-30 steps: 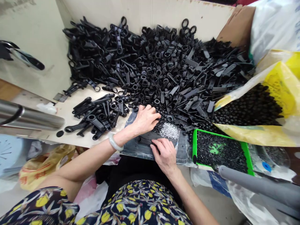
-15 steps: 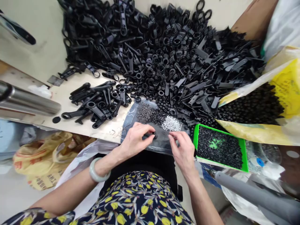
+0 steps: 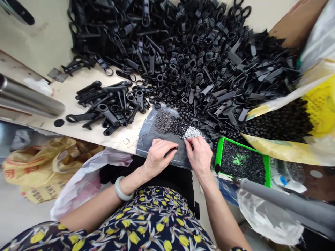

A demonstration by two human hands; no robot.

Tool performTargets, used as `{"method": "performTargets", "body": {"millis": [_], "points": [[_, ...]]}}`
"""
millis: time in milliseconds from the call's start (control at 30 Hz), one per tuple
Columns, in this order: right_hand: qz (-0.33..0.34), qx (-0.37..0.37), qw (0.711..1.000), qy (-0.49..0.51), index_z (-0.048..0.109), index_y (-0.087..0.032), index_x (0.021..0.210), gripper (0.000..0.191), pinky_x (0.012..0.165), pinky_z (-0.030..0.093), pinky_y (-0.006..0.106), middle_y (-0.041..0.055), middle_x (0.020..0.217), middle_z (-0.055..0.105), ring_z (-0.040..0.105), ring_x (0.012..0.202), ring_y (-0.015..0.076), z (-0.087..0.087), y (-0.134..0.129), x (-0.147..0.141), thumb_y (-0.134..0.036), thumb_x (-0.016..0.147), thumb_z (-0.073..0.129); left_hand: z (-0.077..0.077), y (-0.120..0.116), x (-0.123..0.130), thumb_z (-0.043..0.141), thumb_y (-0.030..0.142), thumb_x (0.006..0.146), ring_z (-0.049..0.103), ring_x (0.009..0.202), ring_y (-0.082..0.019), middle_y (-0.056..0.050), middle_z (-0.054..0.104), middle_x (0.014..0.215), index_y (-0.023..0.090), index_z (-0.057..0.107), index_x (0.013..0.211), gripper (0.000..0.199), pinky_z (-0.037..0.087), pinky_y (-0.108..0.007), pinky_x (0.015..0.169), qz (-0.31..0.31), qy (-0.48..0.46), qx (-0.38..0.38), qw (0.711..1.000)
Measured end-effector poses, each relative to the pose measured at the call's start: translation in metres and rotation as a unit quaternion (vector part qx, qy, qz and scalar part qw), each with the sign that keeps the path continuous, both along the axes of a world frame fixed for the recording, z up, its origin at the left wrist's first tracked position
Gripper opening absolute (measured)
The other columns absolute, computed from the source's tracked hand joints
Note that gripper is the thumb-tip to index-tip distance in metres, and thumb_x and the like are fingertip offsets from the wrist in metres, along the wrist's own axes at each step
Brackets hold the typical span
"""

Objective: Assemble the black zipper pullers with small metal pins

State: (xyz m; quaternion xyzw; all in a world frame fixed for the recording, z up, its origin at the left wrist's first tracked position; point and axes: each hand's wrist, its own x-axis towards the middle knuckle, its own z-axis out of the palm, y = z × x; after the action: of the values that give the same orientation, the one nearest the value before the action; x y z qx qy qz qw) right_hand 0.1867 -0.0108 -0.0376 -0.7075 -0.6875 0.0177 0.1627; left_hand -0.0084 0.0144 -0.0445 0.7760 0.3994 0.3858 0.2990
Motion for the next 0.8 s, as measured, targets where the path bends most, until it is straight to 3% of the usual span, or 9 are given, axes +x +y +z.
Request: {"method": "performTargets", "body": {"millis": [233,400,633,700,800], "points": [[0.031,-0.046,0.998,0.015,0.069,-0.024,0.095,0.017,0.079,0.039,0.032,0.0006,0.091,0.070,0.065,0.086,0.0171,0.008,-0.008,0.007,-0.033,0.104,0.059,0.001,0.003,0.001,0.062,0.021,0.100,0.073,0.096,-0.019,-0.005,0.080,0.106,0.021,0.072,0.108,0.013,0.044,-0.039,0.091,-0.018,0.022,-0.003,1.000],[0.027,-0.036,0.999,0.021,0.070,-0.024,0.104,0.015,0.078,0.040,0.032,0.0009,0.094,0.072,0.065,0.084,0.0168,0.005,-0.006,0.005,-0.034,0.105,0.059,0.002,0.003,0.000,0.063,0.023,0.101,0.073,0.097,-0.018,-0.004,0.081,0.107,0.023,0.073,0.106,0.012,0.042,-0.041,0.093,-0.028,0.034,-0.022,0.999],[0.022,-0.034,0.999,0.021,0.072,-0.024,0.097,0.019,0.077,0.041,0.032,0.0019,0.089,0.073,0.066,0.081,0.0175,0.008,-0.008,0.002,-0.030,0.104,0.056,-0.002,0.001,-0.002,0.060,0.026,0.103,0.074,0.099,-0.018,-0.004,0.082,0.109,0.025,0.074,0.108,0.015,0.041,-0.042,0.095,-0.038,0.022,-0.021,0.999],[0.012,-0.036,0.998,0.055,0.072,-0.024,0.097,0.018,0.077,0.044,0.031,0.0018,0.088,0.074,0.067,0.079,0.0175,0.008,-0.010,0.004,-0.030,0.103,0.056,-0.002,0.001,-0.002,0.061,0.026,0.103,0.074,0.098,-0.018,-0.004,0.081,0.109,0.024,0.073,0.110,0.014,0.041,-0.041,0.095,-0.033,0.019,-0.018,0.999],[-0.005,-0.035,0.982,0.185,0.074,-0.024,0.099,0.016,0.077,0.051,0.030,0.0012,0.089,0.076,0.070,0.076,0.0168,0.010,-0.014,0.007,-0.032,0.100,0.060,-0.002,0.002,-0.002,0.063,0.026,0.102,0.075,0.097,-0.018,-0.004,0.081,0.109,0.023,0.072,0.110,0.012,0.043,-0.040,0.094,-0.030,0.014,-0.007,0.999]]}}
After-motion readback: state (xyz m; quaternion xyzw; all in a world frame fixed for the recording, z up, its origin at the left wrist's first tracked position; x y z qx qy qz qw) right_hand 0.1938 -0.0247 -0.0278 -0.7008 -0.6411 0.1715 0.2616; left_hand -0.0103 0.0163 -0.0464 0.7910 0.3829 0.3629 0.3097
